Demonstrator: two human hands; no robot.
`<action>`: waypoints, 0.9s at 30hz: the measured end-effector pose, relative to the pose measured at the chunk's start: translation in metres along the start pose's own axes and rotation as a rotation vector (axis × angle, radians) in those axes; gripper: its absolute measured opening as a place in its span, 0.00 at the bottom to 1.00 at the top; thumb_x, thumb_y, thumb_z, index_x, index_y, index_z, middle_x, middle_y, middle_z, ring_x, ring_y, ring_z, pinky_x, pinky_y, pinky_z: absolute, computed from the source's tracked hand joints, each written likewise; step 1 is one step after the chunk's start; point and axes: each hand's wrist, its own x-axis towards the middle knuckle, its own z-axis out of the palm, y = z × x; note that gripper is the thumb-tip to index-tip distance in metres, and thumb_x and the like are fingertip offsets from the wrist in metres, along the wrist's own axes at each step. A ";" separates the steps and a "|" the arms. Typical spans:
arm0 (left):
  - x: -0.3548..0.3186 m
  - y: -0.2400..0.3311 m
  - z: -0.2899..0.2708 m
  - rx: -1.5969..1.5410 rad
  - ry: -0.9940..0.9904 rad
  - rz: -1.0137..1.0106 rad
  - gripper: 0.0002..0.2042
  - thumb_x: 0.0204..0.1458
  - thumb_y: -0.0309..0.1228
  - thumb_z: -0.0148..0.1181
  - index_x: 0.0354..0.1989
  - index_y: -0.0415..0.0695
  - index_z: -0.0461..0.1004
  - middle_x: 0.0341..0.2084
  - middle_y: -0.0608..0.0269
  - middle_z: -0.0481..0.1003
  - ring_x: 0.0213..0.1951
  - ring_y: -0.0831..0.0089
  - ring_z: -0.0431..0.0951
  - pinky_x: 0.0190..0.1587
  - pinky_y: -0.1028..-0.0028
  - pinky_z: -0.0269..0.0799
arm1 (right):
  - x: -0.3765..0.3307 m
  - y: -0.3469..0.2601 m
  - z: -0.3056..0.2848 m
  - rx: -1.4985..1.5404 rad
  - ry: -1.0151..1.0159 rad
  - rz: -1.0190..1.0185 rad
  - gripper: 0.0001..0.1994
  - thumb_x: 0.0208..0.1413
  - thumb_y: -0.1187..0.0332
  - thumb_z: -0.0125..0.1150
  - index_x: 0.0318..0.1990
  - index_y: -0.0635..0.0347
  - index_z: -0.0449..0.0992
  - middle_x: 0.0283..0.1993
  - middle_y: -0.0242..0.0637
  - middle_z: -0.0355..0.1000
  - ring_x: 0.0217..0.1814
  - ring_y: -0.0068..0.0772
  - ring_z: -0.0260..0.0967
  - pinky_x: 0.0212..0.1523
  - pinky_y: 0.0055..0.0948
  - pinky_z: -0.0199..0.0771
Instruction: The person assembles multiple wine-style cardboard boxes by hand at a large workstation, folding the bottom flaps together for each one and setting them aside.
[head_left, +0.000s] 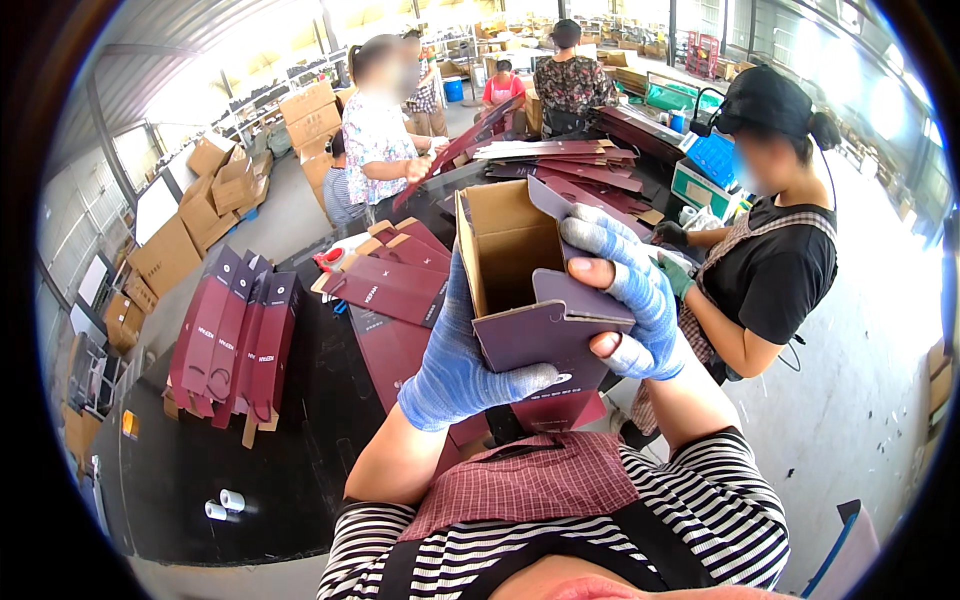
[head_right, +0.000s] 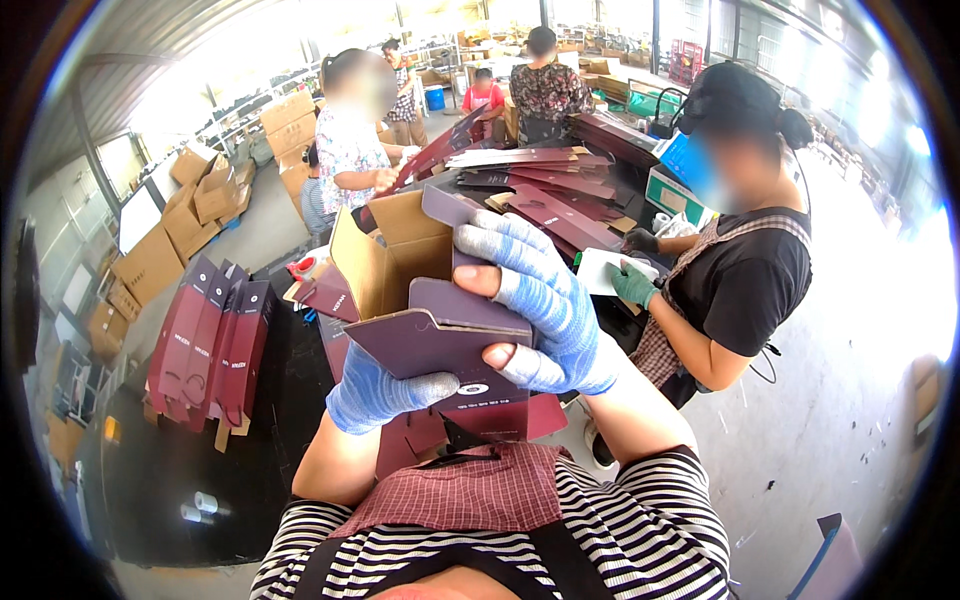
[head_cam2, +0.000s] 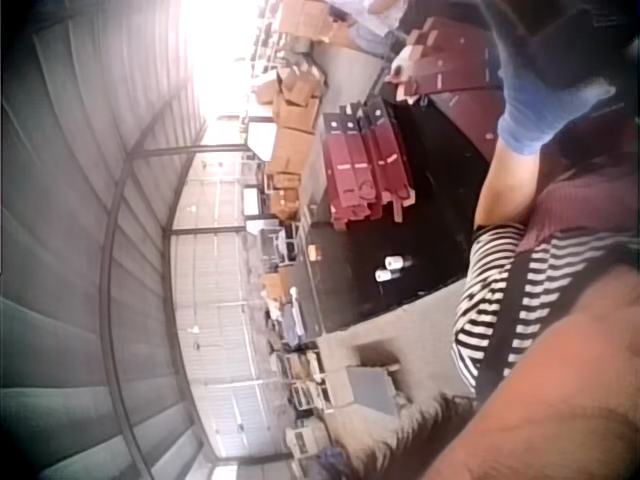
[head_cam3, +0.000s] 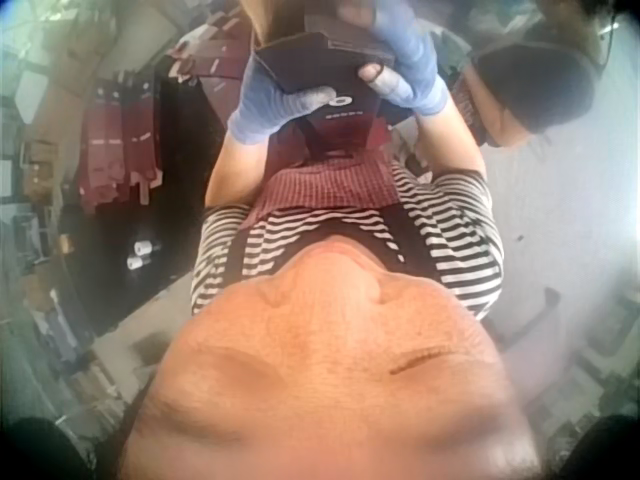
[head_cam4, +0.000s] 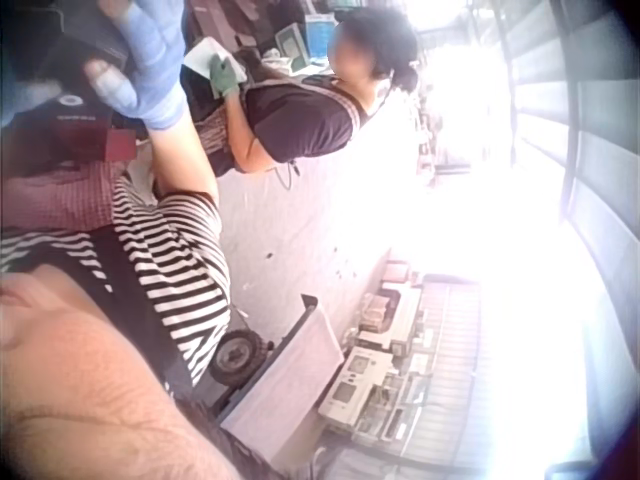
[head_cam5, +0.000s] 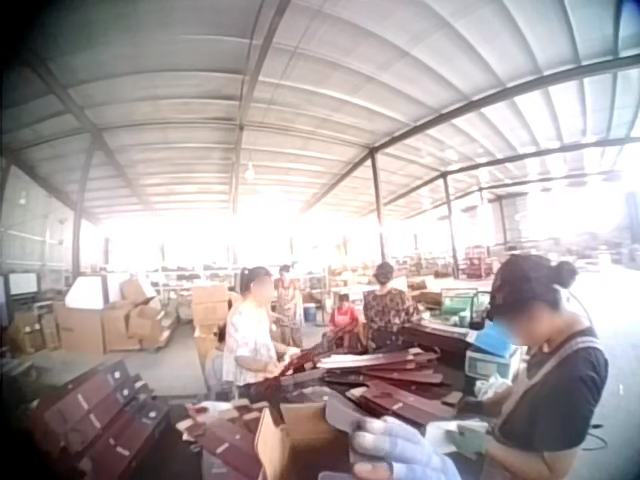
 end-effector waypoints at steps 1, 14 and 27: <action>0.000 -0.001 0.000 0.003 0.003 0.001 0.63 0.42 0.35 0.83 0.79 0.43 0.36 0.70 0.51 0.60 0.69 0.60 0.66 0.68 0.61 0.67 | 0.001 -0.001 -0.002 -0.017 -0.017 -0.034 0.30 0.60 0.50 0.60 0.61 0.67 0.76 0.68 0.59 0.69 0.74 0.64 0.62 0.74 0.56 0.54; 0.003 -0.024 -0.004 0.055 -0.007 0.027 0.67 0.43 0.32 0.82 0.81 0.48 0.27 0.73 0.53 0.55 0.73 0.59 0.60 0.71 0.58 0.62 | -0.010 0.006 0.000 -0.021 -0.084 0.046 0.21 0.59 0.51 0.62 0.45 0.63 0.82 0.52 0.46 0.78 0.63 0.54 0.72 0.70 0.55 0.59; 0.012 0.019 0.000 0.188 0.131 0.274 0.41 0.53 0.27 0.66 0.74 0.38 0.50 0.64 0.53 0.65 0.65 0.65 0.67 0.68 0.64 0.64 | -0.025 0.007 0.007 0.042 -0.044 0.086 0.21 0.61 0.53 0.62 0.47 0.65 0.81 0.54 0.49 0.77 0.65 0.56 0.70 0.72 0.55 0.57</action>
